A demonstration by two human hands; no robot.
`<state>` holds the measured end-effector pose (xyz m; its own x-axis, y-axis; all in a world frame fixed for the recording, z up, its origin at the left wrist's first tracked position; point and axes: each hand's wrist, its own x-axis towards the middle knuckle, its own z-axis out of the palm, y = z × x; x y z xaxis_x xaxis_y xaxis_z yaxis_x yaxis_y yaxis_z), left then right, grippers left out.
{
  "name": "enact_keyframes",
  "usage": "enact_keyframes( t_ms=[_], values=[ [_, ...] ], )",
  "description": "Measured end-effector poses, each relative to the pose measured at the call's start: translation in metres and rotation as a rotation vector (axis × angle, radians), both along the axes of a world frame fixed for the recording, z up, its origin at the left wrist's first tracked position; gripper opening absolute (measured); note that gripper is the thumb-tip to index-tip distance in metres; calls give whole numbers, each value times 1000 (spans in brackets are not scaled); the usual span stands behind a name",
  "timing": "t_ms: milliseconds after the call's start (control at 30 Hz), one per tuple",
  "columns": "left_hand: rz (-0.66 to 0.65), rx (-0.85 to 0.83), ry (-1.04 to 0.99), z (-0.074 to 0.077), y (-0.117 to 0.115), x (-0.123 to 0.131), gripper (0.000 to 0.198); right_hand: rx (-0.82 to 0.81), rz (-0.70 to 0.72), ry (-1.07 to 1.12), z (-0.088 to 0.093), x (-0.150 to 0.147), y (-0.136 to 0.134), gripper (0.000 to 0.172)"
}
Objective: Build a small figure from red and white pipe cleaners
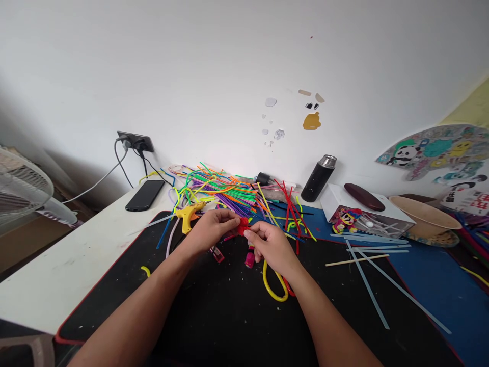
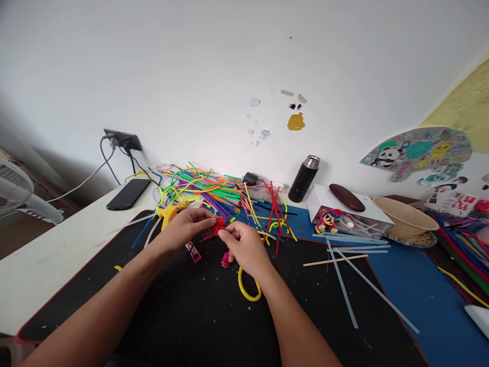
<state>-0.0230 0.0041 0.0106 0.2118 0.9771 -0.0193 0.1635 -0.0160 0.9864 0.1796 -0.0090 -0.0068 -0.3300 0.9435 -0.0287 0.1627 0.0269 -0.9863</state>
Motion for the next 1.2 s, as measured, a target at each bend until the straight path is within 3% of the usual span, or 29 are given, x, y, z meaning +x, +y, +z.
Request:
enact_keyframes(
  t_ms=[100, 300, 400, 533, 633, 800, 1200],
  values=[
    [17, 64, 198, 1, 2, -6, 34, 9, -38, 63, 3, 1, 1, 35],
    [-265, 65, 591, -3, -2, -6, 22, 9, -74, 119, 9, 1, 1, 38],
    [-298, 57, 669, -9, -3, -2, 18, -1, -69, 111, 9, 0, -1, 38],
    [-131, 175, 603, -11, -2, -1, 8, 6, -61, 104, 8, 0, -1, 38],
    [-17, 227, 424, -5, -2, -2, 22, -1, -65, 107, 7, 0, 0, 38],
    [-99, 207, 4, 4, -7, 3, 30, -4, -74, 117, 9, 0, 0, 39],
    [-26, 349, 199, 7, -15, 11, 14, 11, -48, 118, 10, 1, -1, 39]
  ],
)
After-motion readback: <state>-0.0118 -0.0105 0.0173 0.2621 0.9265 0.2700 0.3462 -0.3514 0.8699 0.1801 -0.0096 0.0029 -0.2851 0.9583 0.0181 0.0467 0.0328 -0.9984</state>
